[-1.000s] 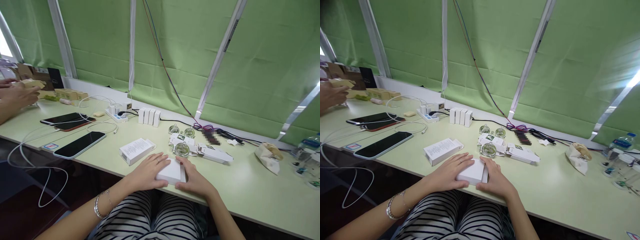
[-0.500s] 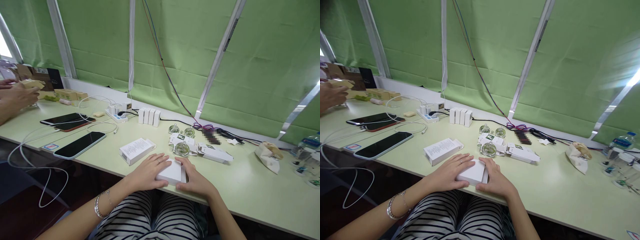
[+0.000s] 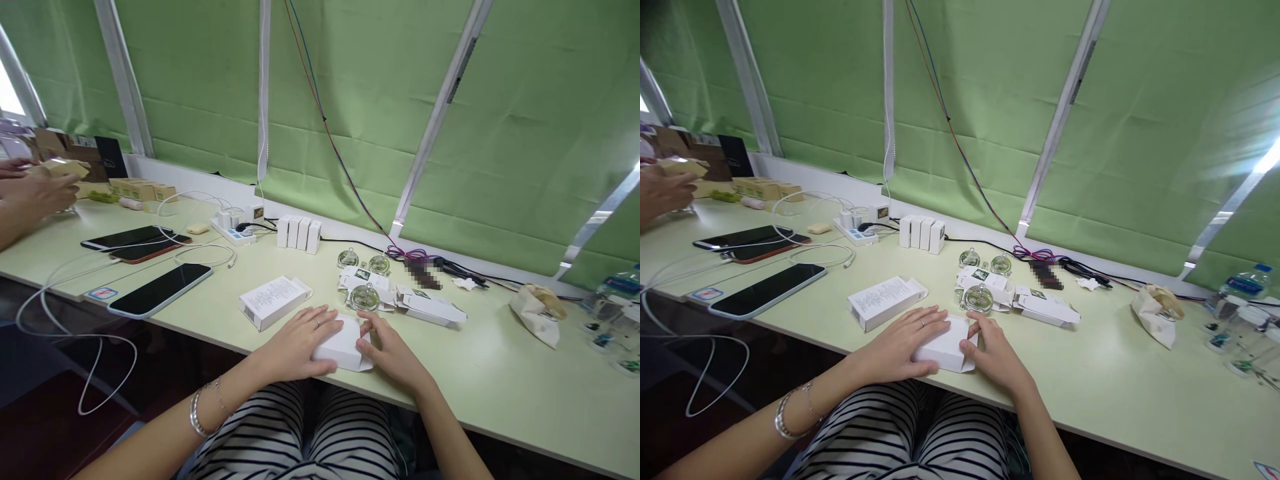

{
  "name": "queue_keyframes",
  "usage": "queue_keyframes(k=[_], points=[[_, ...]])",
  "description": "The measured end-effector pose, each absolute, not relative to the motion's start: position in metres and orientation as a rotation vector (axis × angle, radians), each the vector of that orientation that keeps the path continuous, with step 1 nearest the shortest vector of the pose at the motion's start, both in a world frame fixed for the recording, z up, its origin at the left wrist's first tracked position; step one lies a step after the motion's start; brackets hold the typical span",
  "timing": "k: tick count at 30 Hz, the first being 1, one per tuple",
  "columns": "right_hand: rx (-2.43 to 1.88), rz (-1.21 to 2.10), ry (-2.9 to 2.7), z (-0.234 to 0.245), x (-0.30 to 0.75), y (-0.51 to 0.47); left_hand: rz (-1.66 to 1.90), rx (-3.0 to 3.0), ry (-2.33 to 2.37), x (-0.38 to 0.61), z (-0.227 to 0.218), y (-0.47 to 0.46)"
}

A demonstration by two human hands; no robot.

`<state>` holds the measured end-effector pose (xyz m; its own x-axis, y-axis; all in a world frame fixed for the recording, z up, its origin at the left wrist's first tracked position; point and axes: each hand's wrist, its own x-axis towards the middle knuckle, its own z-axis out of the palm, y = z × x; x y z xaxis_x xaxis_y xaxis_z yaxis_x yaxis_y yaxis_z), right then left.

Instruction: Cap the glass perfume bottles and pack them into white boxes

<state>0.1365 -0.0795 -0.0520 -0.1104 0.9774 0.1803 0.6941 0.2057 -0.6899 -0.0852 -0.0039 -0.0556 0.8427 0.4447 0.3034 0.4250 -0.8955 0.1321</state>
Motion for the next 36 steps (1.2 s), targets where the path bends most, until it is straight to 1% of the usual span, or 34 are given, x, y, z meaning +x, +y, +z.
queue_keyframes(k=[8,15,19,22,28,36], points=[[-1.572,0.584,-1.897,-0.055,0.138,-0.079,0.397,2.846,0.863,-0.084,-0.054,-0.001],[-1.556,0.573,-1.892,-0.055,0.137,-0.079,0.571,2.865,0.776,-0.084,-0.053,-0.002],[-1.579,0.536,-1.775,-0.057,0.141,-0.076,0.650,2.895,0.698,-0.084,-0.055,-0.002],[-1.597,0.503,-1.712,-0.059,0.146,-0.073,0.650,2.922,0.687,-0.084,-0.055,-0.003],[-1.545,0.541,-2.006,-0.054,0.145,-0.077,0.662,2.925,0.663,-0.085,-0.054,-0.004],[-1.509,0.545,-1.930,-0.052,0.139,-0.080,0.639,2.923,0.644,-0.085,-0.051,-0.005]])
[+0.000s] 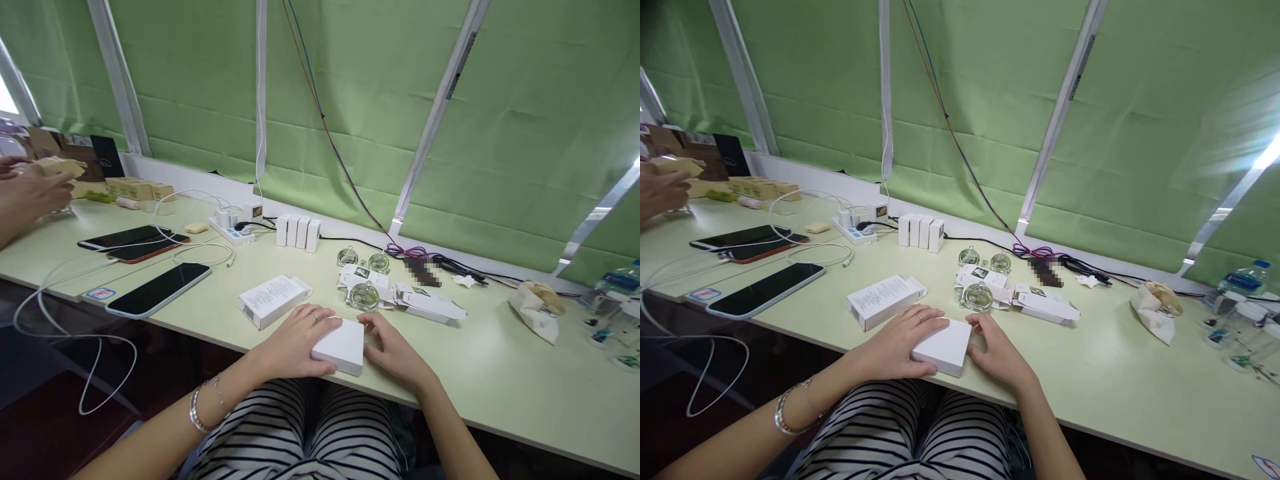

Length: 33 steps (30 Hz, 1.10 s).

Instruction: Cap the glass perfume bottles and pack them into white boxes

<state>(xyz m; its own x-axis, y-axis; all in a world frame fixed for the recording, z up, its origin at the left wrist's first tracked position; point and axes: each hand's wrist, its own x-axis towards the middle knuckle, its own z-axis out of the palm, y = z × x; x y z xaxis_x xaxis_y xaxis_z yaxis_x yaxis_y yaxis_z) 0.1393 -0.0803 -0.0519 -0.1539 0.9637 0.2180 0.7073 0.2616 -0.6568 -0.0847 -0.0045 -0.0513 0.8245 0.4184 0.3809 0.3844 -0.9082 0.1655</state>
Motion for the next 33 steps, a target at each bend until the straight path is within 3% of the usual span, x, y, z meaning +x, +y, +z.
queue_keyframes(k=[14,33], points=[[-1.406,0.942,-2.031,-0.050,0.149,-0.082,0.591,2.937,0.621,-0.086,-0.052,-0.003],[-1.446,0.673,-2.052,-0.054,0.134,-0.081,0.581,2.847,0.614,-0.087,-0.055,-0.001]])
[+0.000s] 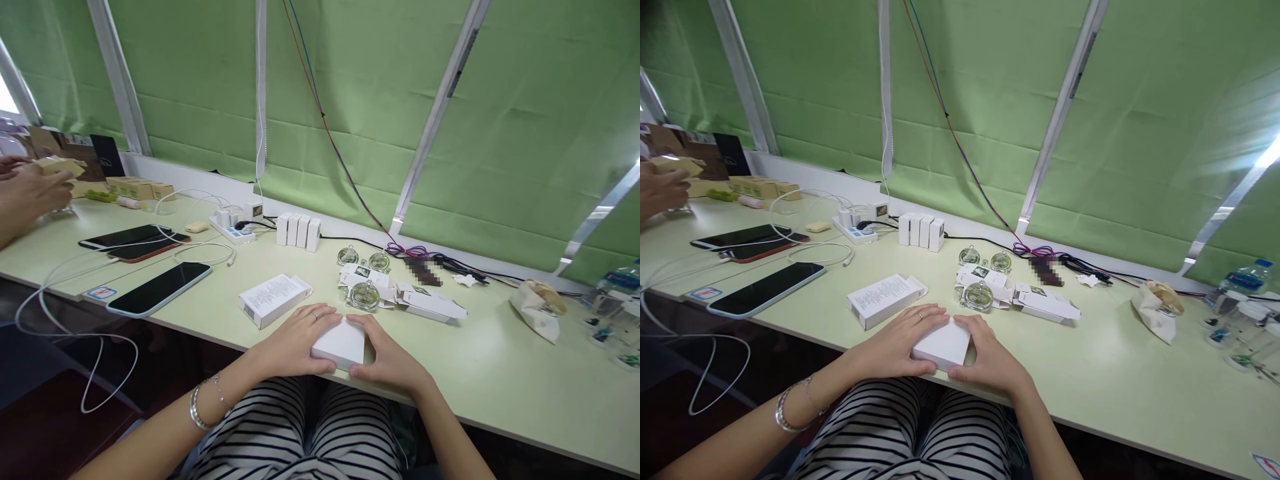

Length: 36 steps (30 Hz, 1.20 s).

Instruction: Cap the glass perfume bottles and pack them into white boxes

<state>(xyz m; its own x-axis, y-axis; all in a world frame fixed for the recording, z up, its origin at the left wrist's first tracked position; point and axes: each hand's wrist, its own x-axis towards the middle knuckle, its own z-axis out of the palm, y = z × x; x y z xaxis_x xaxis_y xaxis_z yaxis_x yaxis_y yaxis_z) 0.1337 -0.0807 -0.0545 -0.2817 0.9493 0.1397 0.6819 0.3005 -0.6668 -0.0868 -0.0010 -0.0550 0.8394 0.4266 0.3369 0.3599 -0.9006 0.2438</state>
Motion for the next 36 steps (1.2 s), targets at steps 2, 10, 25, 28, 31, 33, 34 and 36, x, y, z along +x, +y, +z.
queue_keyframes(k=[2,10,25,28,31,33,34,36], points=[[-1.447,0.646,-2.064,-0.053,0.135,-0.081,0.586,2.820,0.608,-0.087,-0.056,0.001],[-1.667,0.296,-2.211,-0.040,0.104,-0.095,0.684,2.786,0.567,-0.086,-0.055,-0.003],[-1.834,0.214,-1.999,-0.025,0.118,-0.099,0.414,2.530,1.711,-0.142,-0.029,0.050],[-1.753,0.365,-1.876,-0.024,0.120,-0.097,0.480,2.540,1.595,-0.137,-0.032,0.047],[-1.629,0.556,-1.723,-0.023,0.125,-0.098,0.630,2.557,1.301,-0.125,-0.033,0.036],[-1.497,0.648,-1.640,-0.021,0.130,-0.099,0.690,2.527,1.089,-0.119,-0.033,0.029],[-1.416,0.679,-1.602,-0.020,0.132,-0.100,0.716,2.503,0.996,-0.116,-0.034,0.025],[-1.246,0.733,-1.530,-0.019,0.136,-0.101,0.764,2.451,0.846,-0.112,-0.037,0.019]])
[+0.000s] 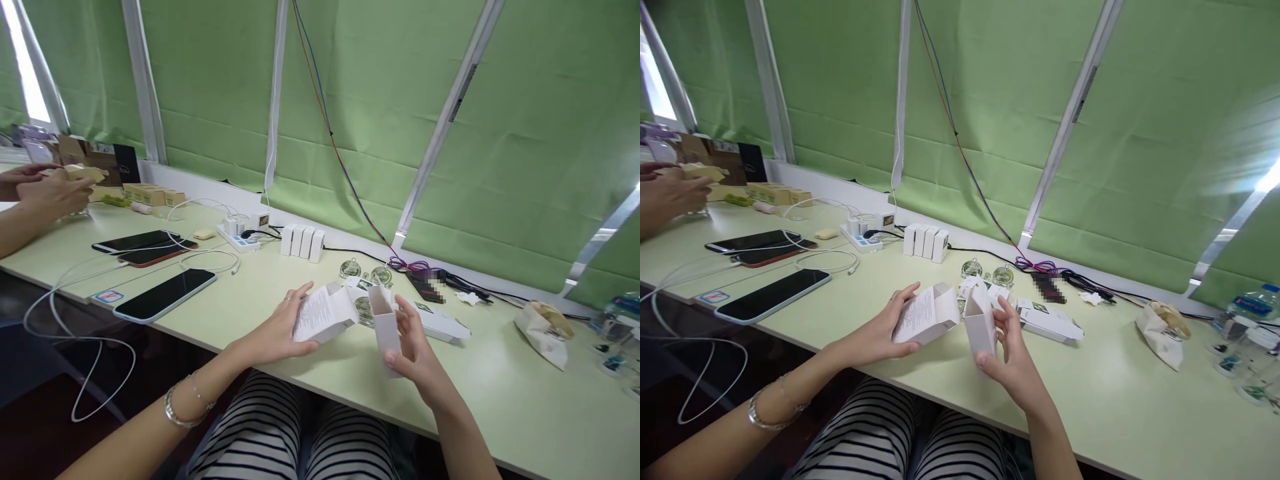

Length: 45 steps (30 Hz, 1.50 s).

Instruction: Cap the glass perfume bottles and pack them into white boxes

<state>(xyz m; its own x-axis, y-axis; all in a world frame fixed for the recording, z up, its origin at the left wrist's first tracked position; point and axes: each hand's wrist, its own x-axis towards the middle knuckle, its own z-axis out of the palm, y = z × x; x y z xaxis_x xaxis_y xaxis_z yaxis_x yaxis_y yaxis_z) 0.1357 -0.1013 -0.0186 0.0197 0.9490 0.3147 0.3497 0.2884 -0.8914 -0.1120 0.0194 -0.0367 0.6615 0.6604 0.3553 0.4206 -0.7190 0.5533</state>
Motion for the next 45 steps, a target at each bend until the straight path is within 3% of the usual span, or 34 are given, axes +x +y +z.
queue_keyframes(k=[9,22,27,36,45], points=[[-1.064,0.747,-1.325,-0.011,0.134,-0.110,0.809,2.207,0.538,-0.088,-0.064,0.000],[-1.001,0.982,-1.115,-0.020,0.127,-0.128,0.819,2.032,0.596,-0.093,-0.045,-0.007],[-0.951,1.114,-1.218,-0.023,0.111,-0.135,1.011,1.972,0.781,-0.086,-0.051,-0.006],[-1.121,0.492,-1.155,-0.005,0.069,-0.105,1.099,1.885,0.694,-0.079,-0.059,-0.006],[-1.366,0.198,-1.052,-0.001,0.035,-0.080,1.080,1.835,0.763,-0.073,-0.064,-0.019]])
